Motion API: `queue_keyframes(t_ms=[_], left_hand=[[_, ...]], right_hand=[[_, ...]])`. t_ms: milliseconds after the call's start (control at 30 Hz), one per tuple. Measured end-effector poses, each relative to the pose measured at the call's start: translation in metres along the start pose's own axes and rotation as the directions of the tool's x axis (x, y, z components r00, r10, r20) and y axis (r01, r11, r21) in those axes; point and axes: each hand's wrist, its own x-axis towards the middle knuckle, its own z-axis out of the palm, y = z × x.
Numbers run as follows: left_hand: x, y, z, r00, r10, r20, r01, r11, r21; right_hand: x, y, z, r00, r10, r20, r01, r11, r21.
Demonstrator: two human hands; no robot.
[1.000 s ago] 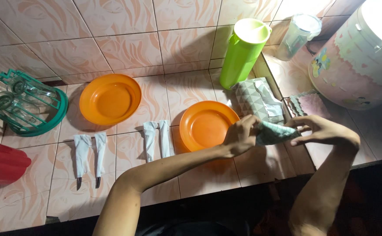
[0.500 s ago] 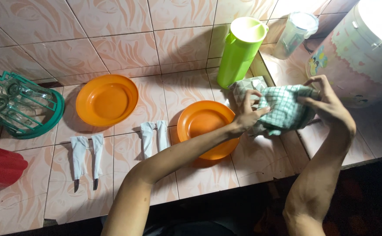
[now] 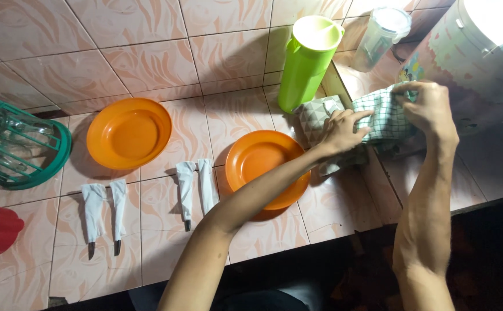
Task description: Setting a table with plates, cutlery, and glasses, then pouring water from a pitcher.
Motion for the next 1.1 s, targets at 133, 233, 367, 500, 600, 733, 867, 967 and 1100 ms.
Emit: queue_keyframes(t_ms=[133, 233, 367, 500, 600, 733, 867, 967, 1100], left_hand=[[0.006, -0.003, 0.015, 1.0, 0.013, -0.01, -0.012, 0.996, 0.09], [0.01, -0.007, 0.025, 0.998, 0.059, -0.03, -0.053, 0.985, 0.161], [0.006, -0.003, 0.024, 0.999, 0.052, 0.011, -0.053, 0.966, 0.254], [-0.007, 0.011, 0.009, 1.0, 0.022, 0.016, -0.025, 0.946, 0.323], [-0.009, 0.018, 0.003, 0.999, 0.03, -0.03, -0.019, 0.942, 0.336], [-0.01, 0.009, 0.007, 0.995, 0.064, -0.079, -0.034, 0.943, 0.33], [-0.023, 0.007, 0.002, 0.984, 0.114, -0.137, -0.069, 0.953, 0.296], [-0.034, 0.003, -0.009, 0.975, 0.137, -0.175, -0.082, 0.953, 0.292], [-0.042, -0.014, -0.021, 0.964, 0.167, -0.208, -0.1, 0.949, 0.298]], right_hand=[[-0.003, 0.006, 0.003, 0.988, 0.116, 0.1, -0.117, 0.993, 0.001], [-0.005, 0.015, 0.011, 0.992, -0.128, -0.016, 0.127, 0.991, -0.046], [-0.007, 0.018, 0.022, 0.988, -0.148, -0.041, 0.144, 0.986, -0.082], [-0.007, 0.03, 0.035, 0.984, -0.171, -0.048, 0.162, 0.975, -0.152], [-0.011, 0.014, 0.035, 0.966, -0.239, -0.095, 0.198, 0.926, -0.32], [-0.014, 0.0, 0.035, 0.978, -0.201, -0.062, 0.164, 0.915, -0.369], [-0.02, -0.001, 0.041, 0.977, -0.204, -0.056, 0.168, 0.912, -0.375], [-0.021, -0.005, 0.045, 0.972, -0.221, -0.079, 0.173, 0.903, -0.393], [-0.023, -0.011, 0.049, 0.967, -0.236, -0.095, 0.18, 0.899, -0.4]])
